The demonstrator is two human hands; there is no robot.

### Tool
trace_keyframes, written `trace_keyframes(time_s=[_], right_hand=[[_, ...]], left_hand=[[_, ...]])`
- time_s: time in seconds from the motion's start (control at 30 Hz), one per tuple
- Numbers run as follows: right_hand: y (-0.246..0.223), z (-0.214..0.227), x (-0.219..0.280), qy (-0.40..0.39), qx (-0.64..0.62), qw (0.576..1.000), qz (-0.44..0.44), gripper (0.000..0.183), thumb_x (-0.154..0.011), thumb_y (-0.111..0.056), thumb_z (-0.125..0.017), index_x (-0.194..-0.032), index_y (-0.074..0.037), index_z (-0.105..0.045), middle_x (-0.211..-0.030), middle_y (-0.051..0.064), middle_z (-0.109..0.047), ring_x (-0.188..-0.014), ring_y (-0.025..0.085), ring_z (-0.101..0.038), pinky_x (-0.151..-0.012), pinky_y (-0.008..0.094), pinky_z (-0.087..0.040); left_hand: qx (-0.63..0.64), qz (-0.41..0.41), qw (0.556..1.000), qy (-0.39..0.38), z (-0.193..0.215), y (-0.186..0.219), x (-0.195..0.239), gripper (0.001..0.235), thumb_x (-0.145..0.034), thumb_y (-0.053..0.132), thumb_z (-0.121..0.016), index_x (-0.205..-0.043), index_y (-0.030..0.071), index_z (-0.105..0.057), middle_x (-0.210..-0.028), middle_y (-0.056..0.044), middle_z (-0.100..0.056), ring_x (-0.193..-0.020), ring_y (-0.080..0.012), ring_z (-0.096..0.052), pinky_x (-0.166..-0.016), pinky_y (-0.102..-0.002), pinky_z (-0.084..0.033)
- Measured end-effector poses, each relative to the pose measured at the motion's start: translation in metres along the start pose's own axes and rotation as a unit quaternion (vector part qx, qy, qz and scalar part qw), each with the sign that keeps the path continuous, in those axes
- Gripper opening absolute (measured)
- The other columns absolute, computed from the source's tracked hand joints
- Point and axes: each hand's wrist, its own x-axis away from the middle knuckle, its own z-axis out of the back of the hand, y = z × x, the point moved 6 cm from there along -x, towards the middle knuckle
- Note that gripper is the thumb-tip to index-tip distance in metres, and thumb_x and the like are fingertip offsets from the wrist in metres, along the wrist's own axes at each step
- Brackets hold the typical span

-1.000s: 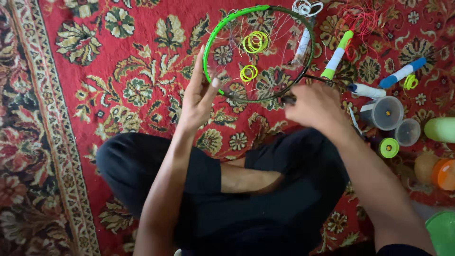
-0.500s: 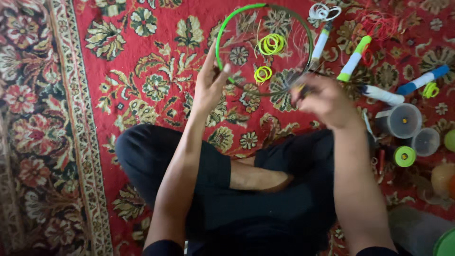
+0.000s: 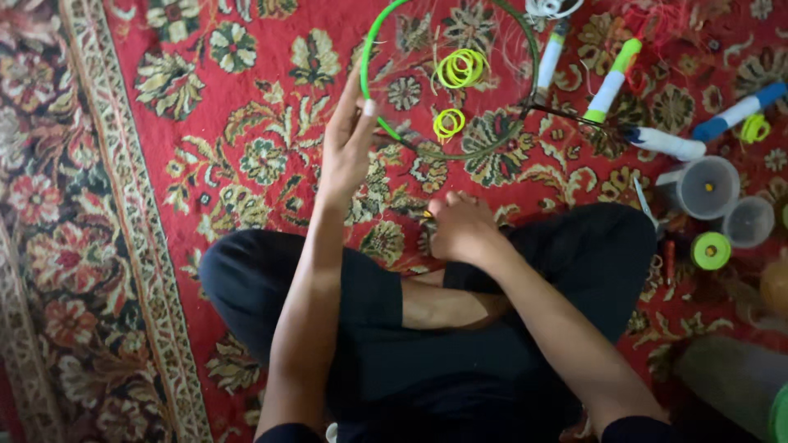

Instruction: The person sits on a rug and uses pliers to cut and remove a green string from the frame of a badminton racket. They then use a red-handled tool to scrape or clean the racket's frame.

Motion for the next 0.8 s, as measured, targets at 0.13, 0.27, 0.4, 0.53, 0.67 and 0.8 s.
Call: trace_keyframes(time_s=[0.13, 0.27, 0.4, 0.53, 0.67, 0.8], right_hand=[[0.056, 0.009, 0.016, 0.072, -0.107, 0.990, 0.061, 0.027, -0.094, -0.031, -0.051, -0.111, -0.023, -0.070, -0.088, 0.009, -0.071, -0.072, 0.029, -0.065, -0.059, 0.045, -0.044], [0.084, 0.037, 0.053, 0.171, -0.258, 0.945, 0.103, 0.017, -0.086, -0.017, -0.057, -0.103, -0.014, -0.057, -0.075, 0.003, -0.056, -0.061, 0.021, -0.047, -0.062, 0.039, -0.036], [0.093, 0.039, 0.056, 0.296, -0.266, 0.909, 0.122, 0.023, -0.086, -0.017, -0.063, -0.102, -0.012, -0.046, -0.070, 0.007, -0.045, -0.061, 0.028, -0.043, -0.063, 0.045, -0.033], [0.077, 0.037, 0.054, 0.332, -0.248, 0.903, 0.111, 0.043, -0.089, -0.021, -0.064, -0.128, -0.004, -0.058, -0.070, 0.012, -0.052, -0.059, 0.034, -0.052, -0.056, 0.049, -0.035], [0.056, 0.042, 0.055, 0.288, -0.154, 0.943, 0.057, 0.030, -0.090, -0.024, -0.060, -0.116, -0.010, -0.054, -0.099, 0.009, -0.058, -0.082, 0.036, -0.060, -0.061, 0.053, -0.049], [0.057, 0.031, 0.036, 0.329, -0.131, 0.934, 0.032, 0.058, -0.080, -0.039, -0.063, -0.134, -0.019, -0.061, -0.125, 0.015, -0.065, -0.119, 0.044, -0.066, -0.091, 0.065, -0.057]], left_hand=[[-0.006, -0.007, 1.000, 0.000, 0.003, -0.004, 0.005, 0.056, -0.118, 0.017, -0.051, -0.169, 0.016, -0.029, -0.097, 0.004, -0.045, -0.073, -0.0031, -0.047, -0.077, -0.024, -0.063], [0.013, 0.007, 1.000, 0.002, 0.006, -0.009, 0.011, 0.057, -0.118, 0.015, -0.049, -0.170, 0.017, -0.027, -0.107, 0.002, -0.050, -0.087, -0.0063, -0.052, -0.076, -0.024, -0.059], [0.063, -0.002, 0.998, -0.004, 0.007, -0.016, 0.018, 0.058, -0.116, 0.017, -0.051, -0.168, 0.016, -0.027, -0.177, -0.006, -0.024, -0.107, -0.0116, -0.066, -0.087, -0.038, -0.073], [0.051, 0.013, 0.999, 0.003, 0.004, -0.011, 0.024, 0.056, -0.117, 0.015, -0.047, -0.169, 0.017, -0.027, -0.095, 0.004, -0.040, -0.081, -0.0043, -0.045, -0.087, -0.034, -0.071], [0.015, -0.028, 0.999, -0.013, -0.003, 0.006, 0.028, 0.051, -0.119, 0.016, -0.044, -0.168, 0.017, -0.031, -0.134, 0.002, -0.051, -0.086, -0.0053, -0.047, -0.086, -0.033, -0.068], [0.049, -0.055, 0.997, -0.017, 0.000, -0.008, 0.026, 0.049, -0.118, 0.016, -0.043, -0.166, 0.014, -0.032, -0.111, -0.010, -0.052, -0.101, -0.0213, -0.066, -0.091, -0.054, -0.070]])
